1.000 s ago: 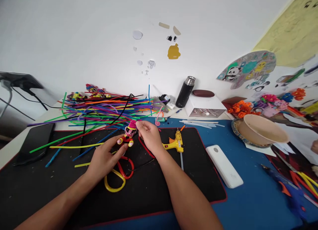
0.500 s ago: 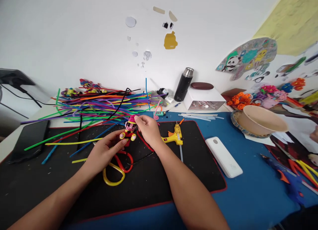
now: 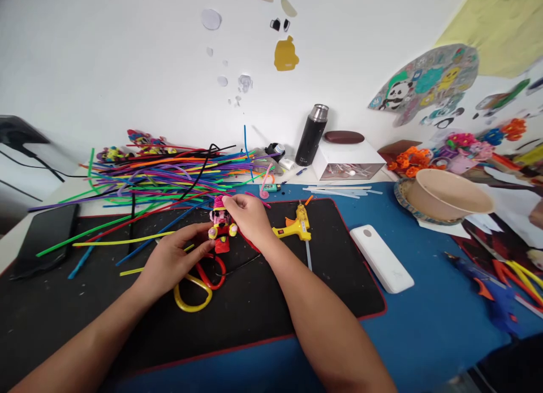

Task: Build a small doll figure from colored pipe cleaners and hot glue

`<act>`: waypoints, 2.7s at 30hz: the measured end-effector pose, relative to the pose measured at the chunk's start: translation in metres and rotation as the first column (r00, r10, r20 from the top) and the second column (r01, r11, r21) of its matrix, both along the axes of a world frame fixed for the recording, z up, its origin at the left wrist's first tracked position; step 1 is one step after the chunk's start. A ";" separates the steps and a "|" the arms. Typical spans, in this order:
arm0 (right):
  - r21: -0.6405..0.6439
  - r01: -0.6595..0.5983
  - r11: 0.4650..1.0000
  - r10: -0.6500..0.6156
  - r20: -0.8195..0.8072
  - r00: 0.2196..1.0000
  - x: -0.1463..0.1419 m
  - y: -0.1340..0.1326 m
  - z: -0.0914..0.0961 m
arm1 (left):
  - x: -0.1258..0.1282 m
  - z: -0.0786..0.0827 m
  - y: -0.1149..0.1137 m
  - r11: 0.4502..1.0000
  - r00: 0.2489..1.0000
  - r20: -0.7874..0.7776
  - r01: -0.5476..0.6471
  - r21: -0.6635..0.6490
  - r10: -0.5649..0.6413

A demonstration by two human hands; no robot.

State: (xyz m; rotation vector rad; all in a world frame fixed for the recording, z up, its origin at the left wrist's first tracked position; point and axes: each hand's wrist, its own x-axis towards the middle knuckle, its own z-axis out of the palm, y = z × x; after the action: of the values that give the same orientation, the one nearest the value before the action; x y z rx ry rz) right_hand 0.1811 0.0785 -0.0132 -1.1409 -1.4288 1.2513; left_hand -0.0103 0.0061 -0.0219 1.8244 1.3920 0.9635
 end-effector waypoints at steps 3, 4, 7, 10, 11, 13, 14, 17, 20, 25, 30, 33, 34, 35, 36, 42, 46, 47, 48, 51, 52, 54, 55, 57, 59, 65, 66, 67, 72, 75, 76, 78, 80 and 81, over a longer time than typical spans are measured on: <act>-0.027 -0.017 1.000 0.017 0.003 1.000 -0.001 0.000 -0.001 | -0.001 0.001 0.000 0.994 0.998 -0.067 0.017 0.111 -0.010; -0.034 -0.019 0.999 0.019 0.000 1.000 -0.001 0.000 -0.002 | -0.001 0.001 0.000 0.991 0.997 -0.079 0.024 0.135 -0.013; -0.069 -0.015 0.998 0.013 -0.030 0.999 -0.002 0.001 -0.005 | -0.002 0.002 -0.001 0.981 0.995 -0.099 0.034 0.192 -0.016; -0.108 -0.003 0.994 -0.006 -0.079 0.997 -0.002 0.003 -0.010 | -0.003 0.003 -0.002 0.971 0.993 -0.116 0.031 0.237 -0.004; -0.124 -0.002 0.992 -0.009 -0.092 0.996 -0.002 0.003 -0.011 | -0.004 0.002 -0.002 0.969 0.992 -0.125 0.031 0.247 0.001; -0.148 -0.006 0.989 -0.009 -0.101 0.995 -0.002 0.004 -0.013 | -0.005 0.001 -0.002 0.966 0.989 -0.151 0.039 0.257 0.001; -0.152 -0.010 0.988 -0.005 -0.097 0.995 -0.003 0.004 -0.014 | -0.005 0.000 -0.002 0.965 0.986 -0.166 0.047 0.259 -0.003; -0.132 -0.011 0.991 0.002 -0.062 0.998 -0.004 0.003 -0.016 | -0.007 -0.002 -0.002 0.959 0.977 -0.211 0.091 0.268 -0.033; -0.127 -0.011 0.992 0.006 -0.040 0.999 -0.005 0.002 -0.017 | -0.007 -0.002 -0.002 0.947 0.966 -0.245 0.150 0.283 -0.080; -0.131 -0.049 0.990 0.042 -0.057 0.997 -0.006 0.003 -0.021 | -0.006 0.002 -0.002 0.926 0.947 -0.288 0.228 0.301 -0.139; -0.122 -0.065 0.990 0.059 -0.047 0.997 -0.006 0.004 -0.024 | -0.005 0.003 -0.001 0.918 0.947 -0.292 0.230 0.323 -0.134; -0.127 -0.074 0.989 0.070 -0.038 0.997 -0.006 0.004 -0.023 | -0.005 0.003 -0.001 0.919 0.948 -0.291 0.223 0.326 -0.127; -0.129 -0.075 0.989 0.071 -0.032 0.997 -0.006 0.003 -0.022 | -0.005 0.004 -0.001 0.920 0.949 -0.289 0.218 0.325 -0.123; -0.132 -0.074 0.988 0.072 -0.025 0.997 -0.007 0.003 -0.022 | -0.006 0.004 -0.001 0.922 0.951 -0.287 0.212 0.323 -0.119; -0.135 -0.073 0.988 0.071 -0.020 0.997 -0.007 0.002 -0.021 | -0.006 0.004 -0.001 0.925 0.952 -0.284 0.206 0.320 -0.113; -0.161 -0.087 0.983 0.078 -0.060 0.995 -0.008 0.001 -0.020 | -0.010 0.007 0.001 0.916 0.944 -0.294 0.246 0.318 -0.151; -0.158 -0.070 0.985 0.064 -0.039 0.997 -0.008 0.001 -0.021 | -0.009 0.008 0.001 0.908 0.940 -0.310 0.248 0.337 -0.142; -0.159 -0.072 0.985 0.067 -0.037 0.997 -0.009 0.001 -0.022 | -0.009 0.008 0.001 0.901 0.938 -0.317 0.253 0.352 -0.139; -0.163 -0.076 0.984 0.071 -0.038 0.997 -0.009 0.001 -0.022 | -0.009 0.008 0.001 0.893 0.935 -0.328 0.261 0.368 -0.138; -0.177 -0.088 0.980 0.081 -0.048 0.996 -0.009 0.000 -0.023 | -0.008 0.008 0.001 0.867 0.923 -0.360 0.285 0.409 -0.134; -0.179 -0.090 0.980 0.081 -0.052 0.995 -0.010 0.000 -0.023 | -0.008 0.009 0.000 0.862 0.920 -0.369 0.291 0.415 -0.133; -0.183 -0.092 0.979 0.082 -0.064 0.995 -0.010 0.000 -0.022 | -0.008 0.009 0.000 0.858 0.916 -0.380 0.298 0.418 -0.132; -0.185 -0.096 0.978 0.084 -0.073 0.994 -0.010 -0.001 -0.022 | -0.009 0.009 0.000 0.860 0.914 -0.384 0.297 0.416 -0.131; -0.188 -0.105 0.977 0.090 -0.091 0.992 -0.010 -0.001 -0.022 | -0.009 0.011 0.000 0.866 0.910 -0.394 0.297 0.402 -0.129; -0.187 -0.112 0.976 0.095 -0.100 0.990 -0.011 -0.001 -0.021 | -0.009 0.012 0.000 0.872 0.905 -0.407 0.296 0.390 -0.125; -0.174 -0.116 0.978 0.100 -0.095 0.990 -0.013 -0.002 -0.021 | -0.008 0.015 -0.001 0.818 0.879 -0.467 0.337 0.466 -0.096; -0.172 -0.116 0.978 0.101 -0.095 0.990 -0.013 -0.002 -0.021 | -0.007 0.015 -0.001 0.804 0.874 -0.478 0.344 0.484 -0.087; -0.170 -0.117 0.978 0.102 -0.096 0.990 -0.013 -0.002 -0.021 | -0.007 0.015 -0.001 0.794 0.870 -0.487 0.349 0.498 -0.077; -0.159 -0.122 0.980 0.106 -0.105 0.989 -0.013 -0.001 -0.024 | -0.005 0.014 -0.001 0.775 0.864 -0.500 0.355 0.523 -0.058; -0.159 -0.119 0.980 0.105 -0.097 0.990 -0.013 0.000 -0.025 | -0.005 0.014 -0.001 0.781 0.865 -0.499 0.350 0.518 -0.056; -0.158 -0.117 0.980 0.103 -0.090 0.991 -0.013 0.000 -0.026 | -0.005 0.013 -0.002 0.784 0.865 -0.499 0.346 0.515 -0.054; -0.158 -0.111 0.981 0.099 -0.082 0.992 -0.012 0.000 -0.026 | -0.005 0.013 -0.002 0.790 0.867 -0.497 0.335 0.513 -0.045; -0.160 -0.114 0.980 0.101 -0.087 0.991 -0.013 0.000 -0.026 | -0.005 0.012 -0.002 0.792 0.868 -0.496 0.330 0.514 -0.040; -0.161 -0.116 0.980 0.102 -0.090 0.991 -0.013 0.000 -0.026 | -0.004 0.012 -0.002 0.790 0.867 -0.496 0.330 0.517 -0.037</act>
State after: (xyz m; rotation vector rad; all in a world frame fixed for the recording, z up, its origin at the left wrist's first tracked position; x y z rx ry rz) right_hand 0.1684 0.0786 -0.0392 -1.1195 -1.3618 1.5005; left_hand -0.0145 0.0039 -0.0101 2.7642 1.1967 0.9553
